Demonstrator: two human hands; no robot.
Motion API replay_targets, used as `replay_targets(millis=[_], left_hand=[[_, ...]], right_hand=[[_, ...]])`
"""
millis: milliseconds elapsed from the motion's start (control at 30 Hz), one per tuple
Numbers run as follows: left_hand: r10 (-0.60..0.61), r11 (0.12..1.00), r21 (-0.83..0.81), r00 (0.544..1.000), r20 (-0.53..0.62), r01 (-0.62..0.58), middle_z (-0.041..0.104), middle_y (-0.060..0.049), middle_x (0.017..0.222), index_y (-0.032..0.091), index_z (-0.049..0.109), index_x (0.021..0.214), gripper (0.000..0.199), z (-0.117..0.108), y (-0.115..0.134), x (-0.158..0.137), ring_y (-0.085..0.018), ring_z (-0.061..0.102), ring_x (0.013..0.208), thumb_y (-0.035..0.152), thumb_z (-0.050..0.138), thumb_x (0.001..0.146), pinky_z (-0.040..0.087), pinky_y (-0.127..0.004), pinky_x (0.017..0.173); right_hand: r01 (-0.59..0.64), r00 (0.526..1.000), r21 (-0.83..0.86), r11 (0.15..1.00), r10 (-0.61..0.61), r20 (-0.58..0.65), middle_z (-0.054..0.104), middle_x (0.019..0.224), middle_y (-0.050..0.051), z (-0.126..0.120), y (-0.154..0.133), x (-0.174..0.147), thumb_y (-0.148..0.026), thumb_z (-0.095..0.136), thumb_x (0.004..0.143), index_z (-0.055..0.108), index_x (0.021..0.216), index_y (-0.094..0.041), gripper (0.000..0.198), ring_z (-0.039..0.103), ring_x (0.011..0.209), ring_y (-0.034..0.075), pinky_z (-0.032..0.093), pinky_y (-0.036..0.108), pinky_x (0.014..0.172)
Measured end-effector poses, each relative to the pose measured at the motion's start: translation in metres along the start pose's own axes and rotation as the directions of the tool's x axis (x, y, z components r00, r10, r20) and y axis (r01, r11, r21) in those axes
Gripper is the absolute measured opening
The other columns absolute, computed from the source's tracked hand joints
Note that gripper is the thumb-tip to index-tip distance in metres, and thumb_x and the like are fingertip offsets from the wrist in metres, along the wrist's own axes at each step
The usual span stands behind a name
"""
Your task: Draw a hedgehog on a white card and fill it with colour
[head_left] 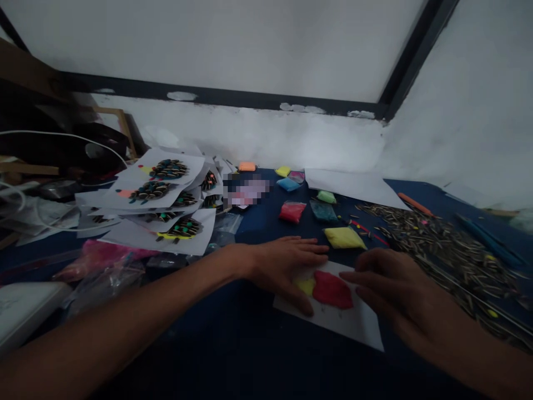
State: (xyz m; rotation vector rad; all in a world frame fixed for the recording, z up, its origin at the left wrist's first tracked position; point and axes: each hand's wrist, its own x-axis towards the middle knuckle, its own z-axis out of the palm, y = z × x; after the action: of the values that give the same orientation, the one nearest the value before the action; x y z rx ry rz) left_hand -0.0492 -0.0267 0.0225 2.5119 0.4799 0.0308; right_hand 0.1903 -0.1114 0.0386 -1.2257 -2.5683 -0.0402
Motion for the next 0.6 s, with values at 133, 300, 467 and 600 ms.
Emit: replay_targets(millis=[133,300,467,600], left_hand=[[-0.001,1.000,0.000,1.000,0.012,0.001,0.015,-0.006,0.155,0.017,0.026,0.146,0.089,0.000,0.000,-0.001,-0.024,0.008,0.144,0.058,0.061,0.075,0.004,-0.041,0.117],[-0.020,1.000,-0.008,1.000,0.004,0.020,0.017,-0.006,0.154,0.018,0.027,0.145,0.088,0.000,0.001,-0.001,-0.026,0.010,0.143,0.057,0.063,0.075,0.005,-0.043,0.116],[-0.007,1.000,-0.001,1.000,0.001,0.007,0.018,-0.007,0.154,0.018,0.028,0.145,0.088,0.001,0.000,0.000,-0.026,0.010,0.143,0.056,0.064,0.075,0.006,-0.043,0.116],[-0.002,1.000,-0.004,1.000,0.003,0.002,0.016,-0.006,0.155,0.018,0.027,0.146,0.089,0.001,-0.001,0.000,-0.026,0.009,0.144,0.058,0.063,0.075,0.005,-0.043,0.117]], right_hand=[[0.139,0.990,-0.061,0.988,-0.138,0.025,0.060,0.099,0.009,-0.002,-0.005,-0.013,-0.028,0.053,0.086,0.065,0.116,-0.028,0.032,0.057,0.085,0.023,0.049,0.038,0.069],[0.178,0.980,-0.089,0.980,-0.169,0.102,0.061,0.102,0.008,0.003,-0.012,-0.017,-0.030,0.054,0.085,0.062,0.121,-0.032,0.037,0.058,0.087,0.024,0.047,0.039,0.072],[0.166,0.985,-0.073,0.983,-0.161,0.066,0.060,0.104,0.009,0.006,-0.007,-0.020,-0.032,0.052,0.086,0.059,0.125,-0.032,0.040,0.057,0.089,0.023,0.048,0.039,0.072],[0.138,0.990,-0.129,0.982,-0.137,0.014,0.058,0.104,0.010,0.009,-0.004,-0.019,-0.032,0.054,0.085,0.059,0.126,-0.030,0.042,0.056,0.088,0.024,0.048,0.041,0.071]])
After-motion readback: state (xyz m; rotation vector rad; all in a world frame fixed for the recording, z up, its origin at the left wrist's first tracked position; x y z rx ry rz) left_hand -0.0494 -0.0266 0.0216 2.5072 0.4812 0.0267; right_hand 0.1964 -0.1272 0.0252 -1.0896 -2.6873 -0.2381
